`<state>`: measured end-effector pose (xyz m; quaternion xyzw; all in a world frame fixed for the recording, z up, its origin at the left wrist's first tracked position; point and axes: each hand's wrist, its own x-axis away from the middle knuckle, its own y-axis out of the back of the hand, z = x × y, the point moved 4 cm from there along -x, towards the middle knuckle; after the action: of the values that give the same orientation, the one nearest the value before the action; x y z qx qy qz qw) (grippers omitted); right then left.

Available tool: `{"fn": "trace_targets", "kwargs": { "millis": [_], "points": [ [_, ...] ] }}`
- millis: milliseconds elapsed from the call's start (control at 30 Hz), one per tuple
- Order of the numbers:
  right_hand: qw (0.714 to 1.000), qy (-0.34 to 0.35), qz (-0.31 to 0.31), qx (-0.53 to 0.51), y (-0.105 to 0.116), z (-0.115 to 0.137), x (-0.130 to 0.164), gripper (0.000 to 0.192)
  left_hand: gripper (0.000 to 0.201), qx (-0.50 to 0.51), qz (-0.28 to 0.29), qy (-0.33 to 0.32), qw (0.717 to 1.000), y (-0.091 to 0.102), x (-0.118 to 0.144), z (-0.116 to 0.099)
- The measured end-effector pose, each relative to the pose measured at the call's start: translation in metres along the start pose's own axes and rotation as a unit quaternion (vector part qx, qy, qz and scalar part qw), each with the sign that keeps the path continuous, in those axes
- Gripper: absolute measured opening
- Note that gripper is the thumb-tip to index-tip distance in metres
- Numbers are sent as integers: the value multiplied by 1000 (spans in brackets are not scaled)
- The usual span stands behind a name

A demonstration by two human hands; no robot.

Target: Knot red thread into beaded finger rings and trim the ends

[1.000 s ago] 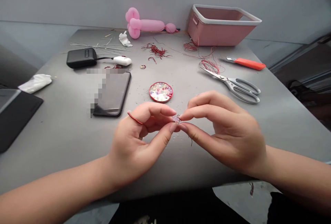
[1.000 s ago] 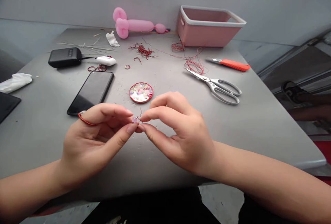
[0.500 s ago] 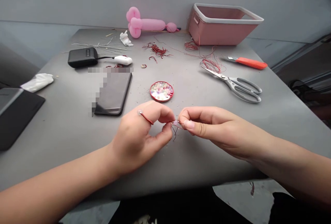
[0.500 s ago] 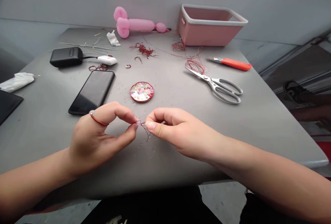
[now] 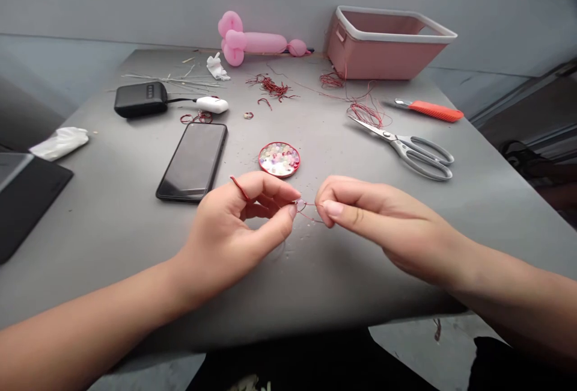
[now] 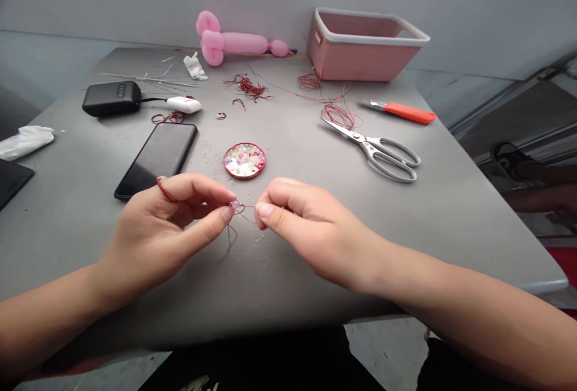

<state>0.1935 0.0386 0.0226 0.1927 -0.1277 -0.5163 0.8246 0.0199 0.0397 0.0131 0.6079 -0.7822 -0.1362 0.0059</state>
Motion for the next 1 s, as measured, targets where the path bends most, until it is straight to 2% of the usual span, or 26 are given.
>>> {"fn": "trace_targets", "kwargs": {
  "millis": [100, 200, 300, 400, 467, 533, 633, 733, 800, 867, 933, 1000],
  "points": [
    [997, -68, 22, -1, 1, -8, -3, 49, 4, -28, 31, -4, 999, -2, 1, -2],
    [999, -43, 0, 16, 3, -7, -5, 57, 5, -10, 56, 15, 998, -5, 3, -1],
    [999, -36, -2, -16, 4, -7, -5, 62, 7, 35, 68, 50, 996, -6, 2, 0],
    [999, -30, -14, -41, 8, -9, -7, 52, 9, 93, 70, 123, 985, -6, 0, 4],
    [997, 45, -69, 7, 14, -6, -8, 26, 12, 128, 63, 172, 975, -6, -1, 7],
    [975, 158, -117, 102, 16, 0, -6, 9, 17, 161, 55, 199, 965, -7, -3, 9],
    [924, 292, -122, 214, 10, 7, -2, 10, 22, 196, 61, 226, 952, -8, -3, 10],
    [905, 336, -102, 241, 6, 9, 0, 12, 21, 202, 75, 250, 944, -9, -3, 12],
    [910, 331, -85, 235, 5, 10, -1, 11, 20, 197, 82, 258, 942, -9, -2, 12],
    [930, 301, -57, 204, 6, 9, -2, 10, 19, 184, 88, 254, 945, -9, -1, 12],
    [960, 241, -16, 139, 7, 7, -5, 13, 16, 158, 91, 235, 955, -9, 0, 10],
    [986, 153, 47, 42, 5, 0, -9, 19, 11, 115, 98, 196, 969, -9, 1, 6]
  ]
}}
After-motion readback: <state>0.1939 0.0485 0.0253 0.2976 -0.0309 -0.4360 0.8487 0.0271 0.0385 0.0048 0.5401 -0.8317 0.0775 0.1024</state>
